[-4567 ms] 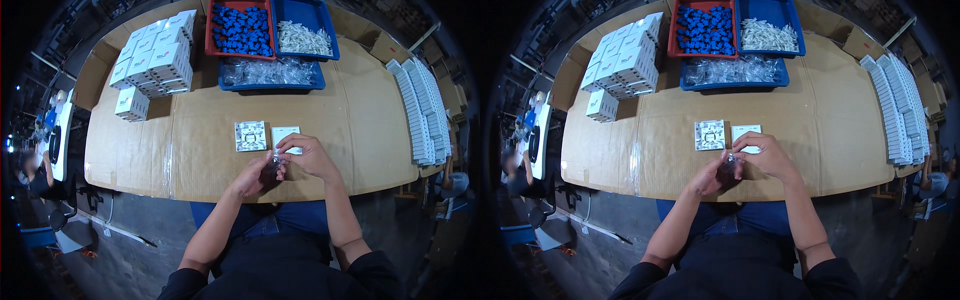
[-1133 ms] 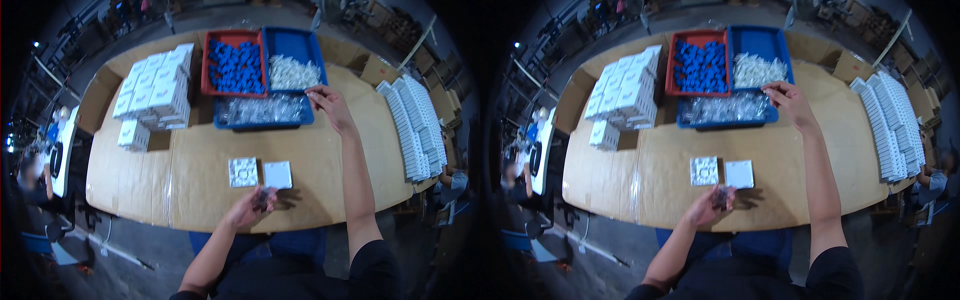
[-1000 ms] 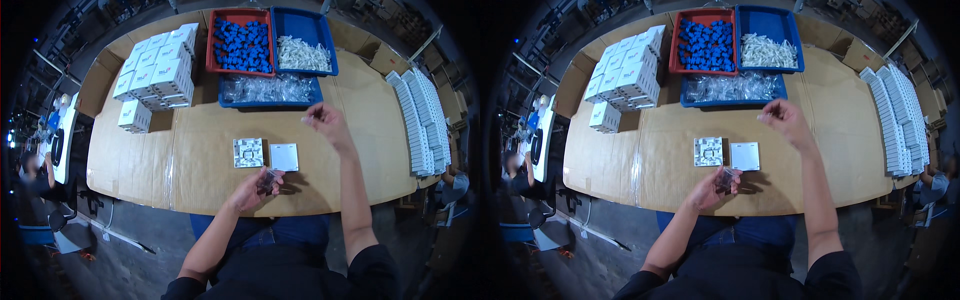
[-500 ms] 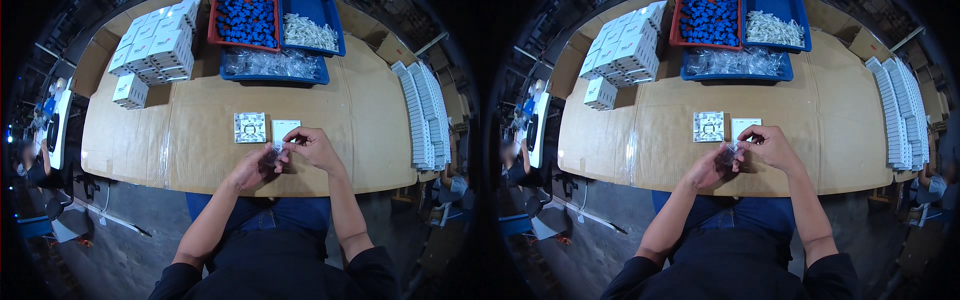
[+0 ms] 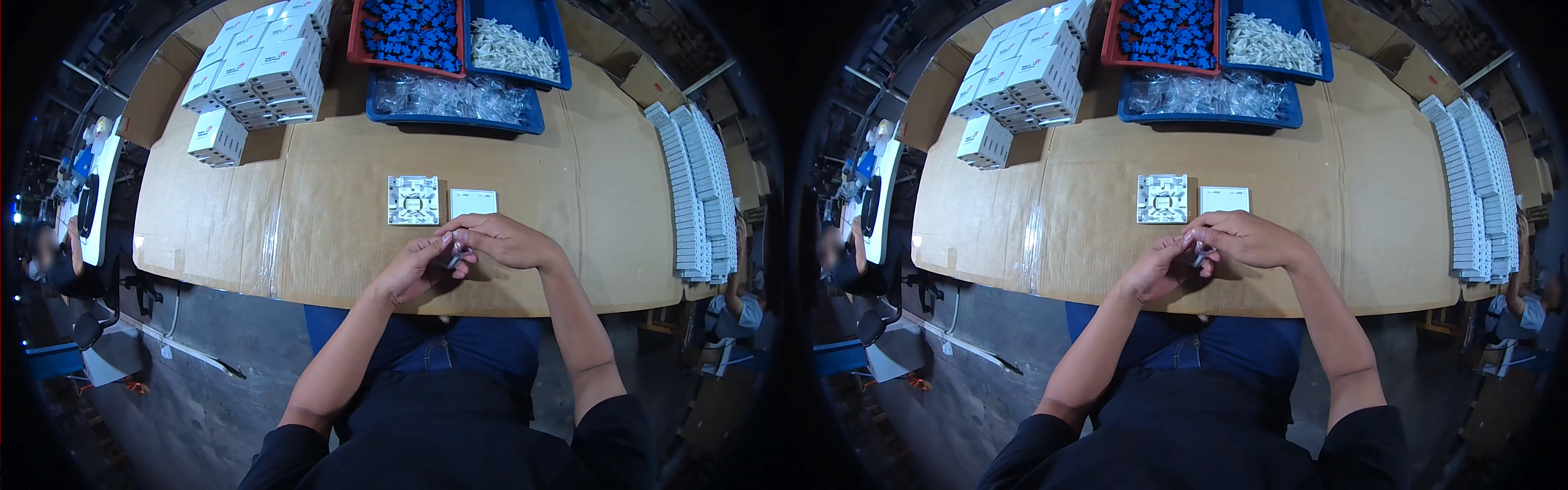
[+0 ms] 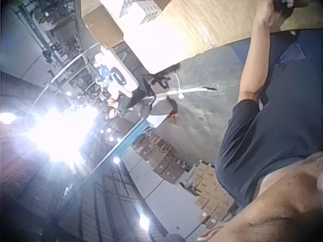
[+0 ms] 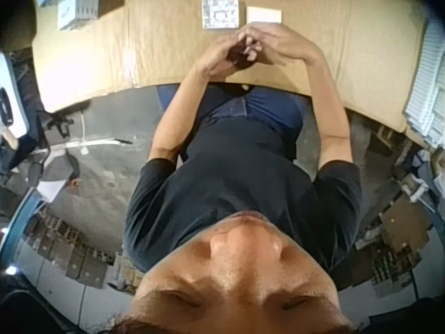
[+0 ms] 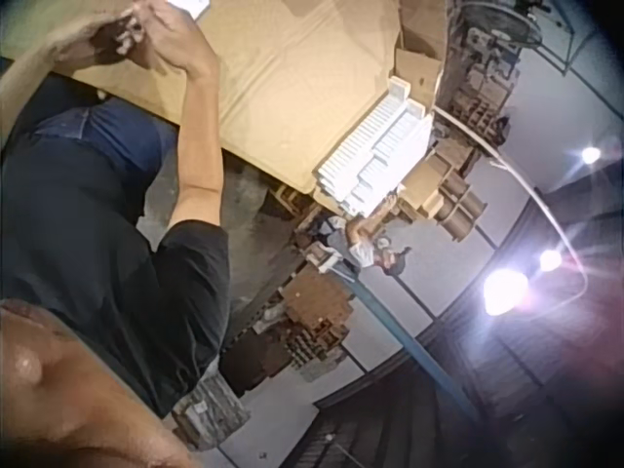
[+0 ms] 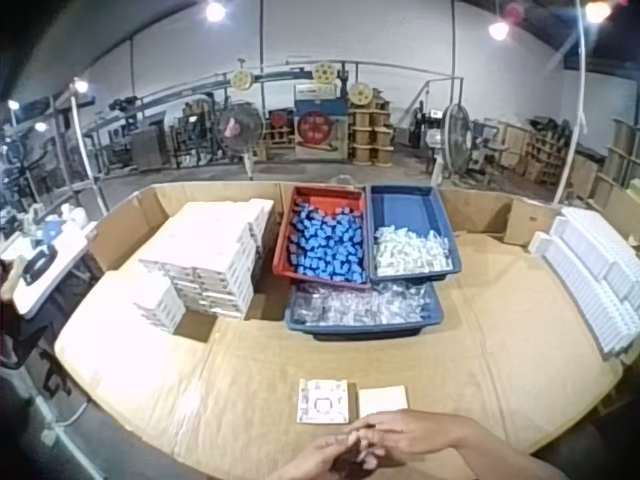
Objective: The user is assembling a electronic device by placing internal components and then closing the plastic housing.
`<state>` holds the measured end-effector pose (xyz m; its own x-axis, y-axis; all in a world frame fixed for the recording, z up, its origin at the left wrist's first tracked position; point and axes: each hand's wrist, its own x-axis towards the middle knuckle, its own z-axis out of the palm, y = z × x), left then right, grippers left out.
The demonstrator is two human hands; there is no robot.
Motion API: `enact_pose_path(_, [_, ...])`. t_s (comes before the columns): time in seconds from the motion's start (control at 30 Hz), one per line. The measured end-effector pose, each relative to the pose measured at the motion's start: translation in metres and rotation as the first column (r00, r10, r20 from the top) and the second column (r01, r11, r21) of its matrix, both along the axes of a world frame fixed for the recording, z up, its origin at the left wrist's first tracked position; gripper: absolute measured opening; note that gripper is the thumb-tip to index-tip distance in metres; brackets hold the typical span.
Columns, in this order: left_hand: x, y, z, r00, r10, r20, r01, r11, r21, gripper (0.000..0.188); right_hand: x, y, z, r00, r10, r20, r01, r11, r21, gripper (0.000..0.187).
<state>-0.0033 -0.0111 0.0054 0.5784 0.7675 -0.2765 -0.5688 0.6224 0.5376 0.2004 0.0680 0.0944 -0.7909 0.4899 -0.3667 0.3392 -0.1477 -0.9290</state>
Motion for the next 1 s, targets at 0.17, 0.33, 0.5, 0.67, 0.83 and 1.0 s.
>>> enact_pose_path(0.17, [0.002,0.002,0.009,0.997,0.017,0.070,-0.015,0.999,-0.037,0.046,0.006,0.001,-0.007,1.000,-0.027,-0.013,0.029,0.983,0.180,0.030])
enact_pose_path(0.33, [0.001,0.002,0.005,0.997,0.013,0.072,-0.009,0.998,-0.059,0.046,0.005,-0.002,0.000,0.999,-0.023,-0.033,0.033,0.932,0.362,0.030])
enact_pose_path(0.5, [0.000,0.000,-0.001,0.993,0.012,0.122,-0.002,0.997,-0.075,0.045,-0.001,-0.005,-0.010,0.996,-0.014,-0.083,0.008,0.997,-0.074,0.032])
enact_pose_path(0.67, [0.004,0.003,0.011,0.994,0.037,0.101,-0.031,0.997,-0.064,0.043,0.002,0.000,-0.007,0.999,-0.028,-0.025,0.028,0.999,-0.021,0.036])
enact_pose_path(0.83, [-0.001,0.002,-0.004,0.997,0.009,0.073,-0.006,0.999,-0.045,0.044,-0.006,-0.004,0.003,0.996,0.034,0.077,-0.038,0.998,0.054,0.040])
enact_pose_path(1.0, [0.003,0.002,0.005,0.997,0.050,0.059,-0.048,0.998,-0.040,0.043,0.000,0.004,-0.002,0.997,0.031,0.065,-0.035,0.997,0.070,0.039])
